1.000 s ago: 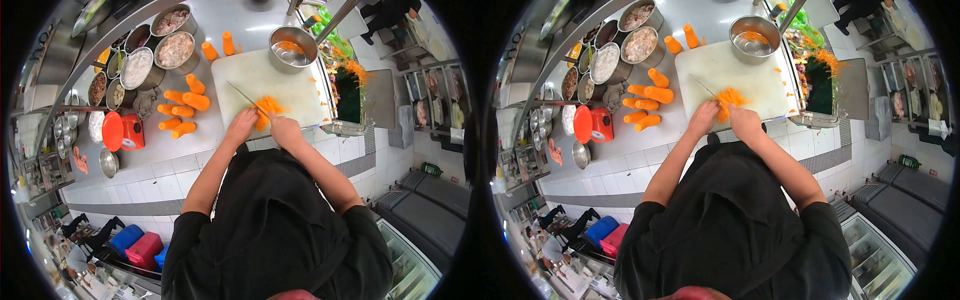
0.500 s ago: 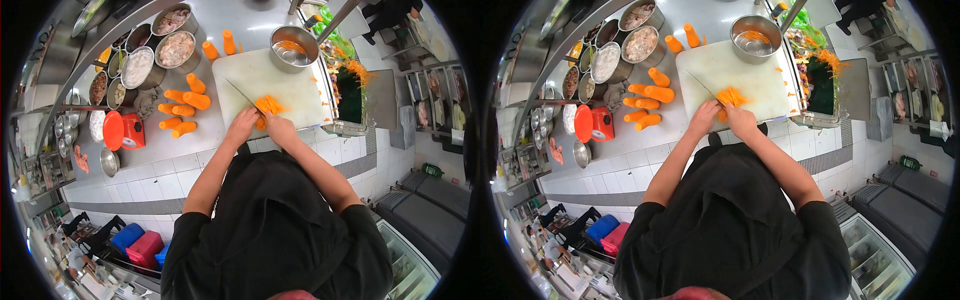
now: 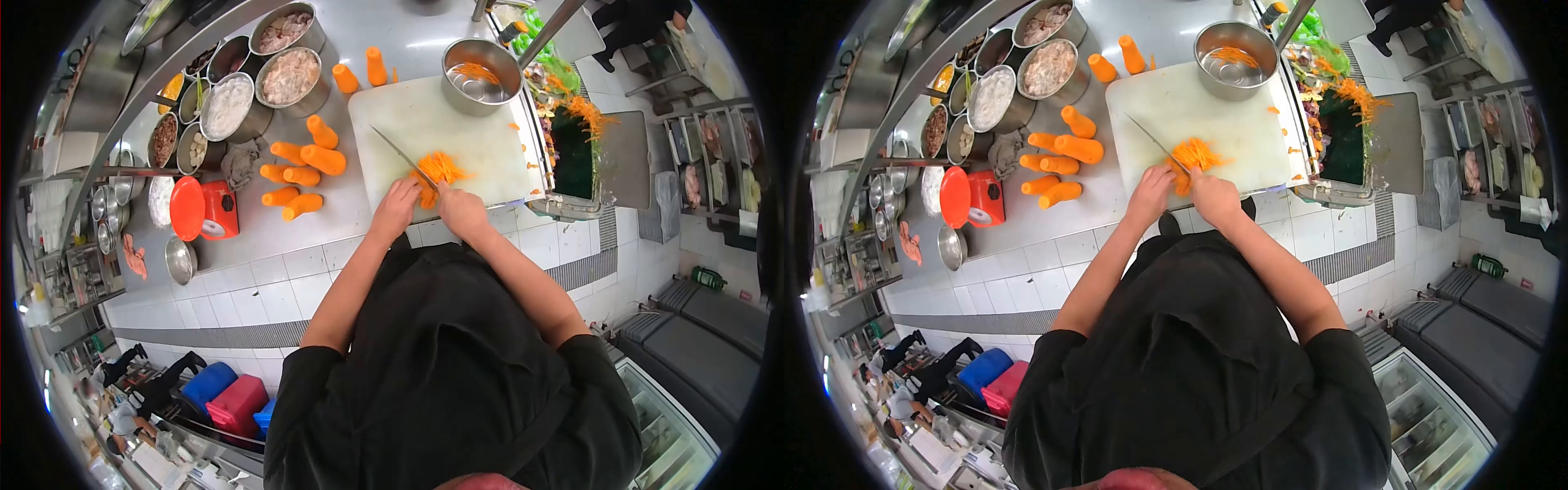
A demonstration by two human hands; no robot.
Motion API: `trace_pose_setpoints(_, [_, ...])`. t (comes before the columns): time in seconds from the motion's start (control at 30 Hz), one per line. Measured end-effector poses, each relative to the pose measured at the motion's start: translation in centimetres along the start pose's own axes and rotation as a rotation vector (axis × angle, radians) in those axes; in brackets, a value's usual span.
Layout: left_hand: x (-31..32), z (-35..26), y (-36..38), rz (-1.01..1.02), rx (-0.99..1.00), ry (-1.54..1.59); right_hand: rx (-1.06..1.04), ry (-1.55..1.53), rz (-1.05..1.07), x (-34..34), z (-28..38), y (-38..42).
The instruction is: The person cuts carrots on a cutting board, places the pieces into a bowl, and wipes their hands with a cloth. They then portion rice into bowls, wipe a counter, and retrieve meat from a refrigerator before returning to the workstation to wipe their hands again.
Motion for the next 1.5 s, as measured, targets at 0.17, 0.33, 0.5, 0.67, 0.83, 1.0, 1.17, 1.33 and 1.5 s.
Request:
trace_pose_setpoints(0.17, [0.5, 0.3, -0.7, 0.026, 0.021, 0.004, -0.014, -0.037, 0.020, -0.6, 0.1, 0.2])
trace_pose_setpoints(0.33, [0.6, 0.3, -1.0, 0.049, 0.021, 0.007, -0.005, 0.026, 0.047, -2.7, 1.4, 1.4])
trace_pose_setpoints(0.5, [0.1, 0.2, -1.4, 0.027, 0.037, -0.010, 0.001, 0.019, 0.028, -1.1, 0.6, -0.5])
trace_pose_setpoints(0.67, [0.7, 0.4, -0.8, 0.040, 0.041, 0.000, -0.016, 0.037, 0.039, -2.9, 1.8, 1.5])
trace_pose_setpoints(0.83, [0.6, 0.4, -0.6, 0.036, 0.016, -0.003, -0.012, 0.036, 0.026, -1.2, 1.0, -0.1])
trace_pose_setpoints(1.0, [0.5, 0.5, -0.6, 0.025, 0.007, -0.005, -0.006, 0.004, 0.039, -1.5, 1.4, 1.5])
trace_pose_setpoints(1.17, [0.4, -0.2, -0.2, 0.025, 0.014, -0.018, -0.014, -0.085, 0.034, -0.5, 0.7, -0.2])
trace_pose_setpoints(1.33, [0.2, 0.7, 0.4, -0.012, -0.062, -0.039, -0.050, -0.078, 0.034, -0.4, 0.4, -0.7])
trace_pose_setpoints(1.5, [1.0, 1.3, -1.0, 0.040, -0.022, -0.017, -0.022, 0.017, 0.067, -2.7, 0.7, -0.2])
Point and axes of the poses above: each hand's wrist, its own y-axis away from the middle knuckle, its own x-axis out of the palm, z = x × y, the point moved 8 cm from there along -y, towards the middle knuckle, and after that the axes turned 11 degrees about z, right-handed, at the moved point
